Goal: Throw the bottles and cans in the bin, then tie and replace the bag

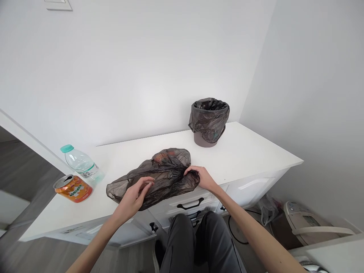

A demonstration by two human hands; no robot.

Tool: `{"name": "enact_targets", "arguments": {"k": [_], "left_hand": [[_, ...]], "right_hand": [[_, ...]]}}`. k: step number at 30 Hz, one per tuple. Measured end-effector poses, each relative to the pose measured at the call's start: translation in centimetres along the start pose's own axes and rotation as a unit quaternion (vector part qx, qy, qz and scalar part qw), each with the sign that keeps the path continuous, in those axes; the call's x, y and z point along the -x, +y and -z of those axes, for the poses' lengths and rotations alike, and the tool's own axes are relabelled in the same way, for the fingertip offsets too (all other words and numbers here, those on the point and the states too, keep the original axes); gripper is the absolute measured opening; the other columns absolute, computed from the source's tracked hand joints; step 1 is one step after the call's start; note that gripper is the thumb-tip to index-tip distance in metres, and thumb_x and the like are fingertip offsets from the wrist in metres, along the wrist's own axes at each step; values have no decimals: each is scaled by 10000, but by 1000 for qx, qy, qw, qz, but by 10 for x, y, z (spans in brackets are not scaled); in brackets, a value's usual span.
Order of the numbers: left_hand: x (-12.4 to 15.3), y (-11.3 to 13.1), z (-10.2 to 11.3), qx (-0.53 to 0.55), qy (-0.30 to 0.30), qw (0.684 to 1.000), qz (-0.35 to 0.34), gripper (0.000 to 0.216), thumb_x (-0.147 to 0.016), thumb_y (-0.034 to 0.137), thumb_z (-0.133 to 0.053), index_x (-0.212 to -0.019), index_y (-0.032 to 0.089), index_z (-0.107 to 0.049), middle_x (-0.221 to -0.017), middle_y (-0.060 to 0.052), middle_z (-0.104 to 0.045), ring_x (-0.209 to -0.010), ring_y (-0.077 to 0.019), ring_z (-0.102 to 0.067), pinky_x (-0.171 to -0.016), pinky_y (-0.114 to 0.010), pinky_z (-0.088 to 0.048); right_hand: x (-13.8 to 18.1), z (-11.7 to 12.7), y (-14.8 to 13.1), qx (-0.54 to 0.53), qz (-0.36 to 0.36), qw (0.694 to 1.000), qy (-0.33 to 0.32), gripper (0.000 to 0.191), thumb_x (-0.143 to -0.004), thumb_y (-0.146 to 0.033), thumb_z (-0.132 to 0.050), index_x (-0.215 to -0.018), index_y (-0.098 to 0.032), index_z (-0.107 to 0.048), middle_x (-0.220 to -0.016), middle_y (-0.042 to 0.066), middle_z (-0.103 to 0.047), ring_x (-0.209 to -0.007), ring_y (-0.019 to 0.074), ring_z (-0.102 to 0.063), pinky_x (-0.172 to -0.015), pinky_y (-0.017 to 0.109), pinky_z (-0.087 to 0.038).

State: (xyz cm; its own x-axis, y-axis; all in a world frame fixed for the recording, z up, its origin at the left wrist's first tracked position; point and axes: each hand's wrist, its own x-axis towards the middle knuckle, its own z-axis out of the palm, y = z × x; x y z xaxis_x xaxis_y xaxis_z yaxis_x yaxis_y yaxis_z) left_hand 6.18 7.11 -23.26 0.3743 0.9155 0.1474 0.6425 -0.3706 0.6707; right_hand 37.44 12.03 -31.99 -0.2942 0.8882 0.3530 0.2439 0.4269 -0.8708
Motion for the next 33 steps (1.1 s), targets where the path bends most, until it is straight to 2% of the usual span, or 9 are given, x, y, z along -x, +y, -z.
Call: {"name": "enact_targets", "arguments": {"k": [7,14,17,20,23,25,27,30,33], "left_hand": [[-19,1,-19,10,-48,999,20,324,-998,388,-393,-1209,233,-583,-1043,-89,-726,-831,-212,-685,-699,-307,-494],[-27,25,-28,-68,-88,992,66,343,-984,246,-367,-1279,202,-538,-694,15,-638,-649,-201,-588,-621,-282,-351],[-26,41,-34,-97,-101,985,101,383,-954,249,-466,-1331,189,-499,-767,-7,-690,-746,-229,-650,-631,-287,-366],[-26,50,-44,-153,-86,977,124,444,-914,272,-572,-1339,185,-477,-990,-78,-728,-879,-264,-697,-671,-303,-409],[-28,46,-57,-219,-49,969,105,515,-890,241,-604,-1372,193,-428,-1301,-170,-635,-1039,-310,-696,-692,-318,-440],[-29,38,-65,-253,-29,963,86,585,-870,176,-605,-1408,186,-376,-1393,-204,-562,-1139,-336,-668,-708,-326,-461],[-30,28,-69,-273,-20,959,69,606,-855,118,-601,-1409,173,-362,-1372,-209,-570,-1200,-347,-642,-742,-333,-479],[-30,18,-70,-290,-27,955,60,543,-872,60,-561,-1378,163,-392,-1270,-183,-647,-1171,-330,-665,-770,-334,-484],[-29,12,-68,-300,-8,952,55,400,-993,159,-490,-1386,166,-416,-1163,-158,-708,-1069,-305,-707,-744,-327,-482]], "right_hand": [[1,1,3,-4,2,1000,-4,320,-725,-143,-548,-964,-212,-749,-1028,52,-761,-986,253,-708,-887,336,-514],[1,1,3,-3,9,1000,-4,304,-730,-132,-561,-962,-220,-738,-1016,44,-755,-975,250,-703,-888,331,-506],[2,2,4,-2,11,1000,-7,300,-728,-132,-568,-962,-220,-735,-1015,46,-755,-963,251,-703,-872,331,-508],[2,2,1,-6,12,1000,-5,303,-732,-126,-563,-961,-220,-738,-1004,46,-756,-957,247,-702,-864,328,-508],[2,2,-1,-12,13,1000,-2,306,-739,-122,-562,-963,-220,-745,-999,44,-757,-951,240,-704,-868,325,-510],[2,2,-2,-13,13,1000,-2,305,-746,-121,-565,-968,-220,-750,-1006,44,-758,-956,238,-705,-874,324,-511],[2,2,-1,-13,14,1000,-2,307,-752,-120,-566,-975,-220,-752,-1012,44,-759,-962,236,-707,-880,324,-511],[2,3,1,-16,20,1000,-5,305,-755,-117,-568,-976,-218,-753,-1007,43,-760,-960,234,-706,-883,326,-512],[2,3,0,-22,24,999,-4,294,-757,-119,-568,-967,-216,-748,-1012,45,-760,-965,235,-707,-886,329,-514]]}}
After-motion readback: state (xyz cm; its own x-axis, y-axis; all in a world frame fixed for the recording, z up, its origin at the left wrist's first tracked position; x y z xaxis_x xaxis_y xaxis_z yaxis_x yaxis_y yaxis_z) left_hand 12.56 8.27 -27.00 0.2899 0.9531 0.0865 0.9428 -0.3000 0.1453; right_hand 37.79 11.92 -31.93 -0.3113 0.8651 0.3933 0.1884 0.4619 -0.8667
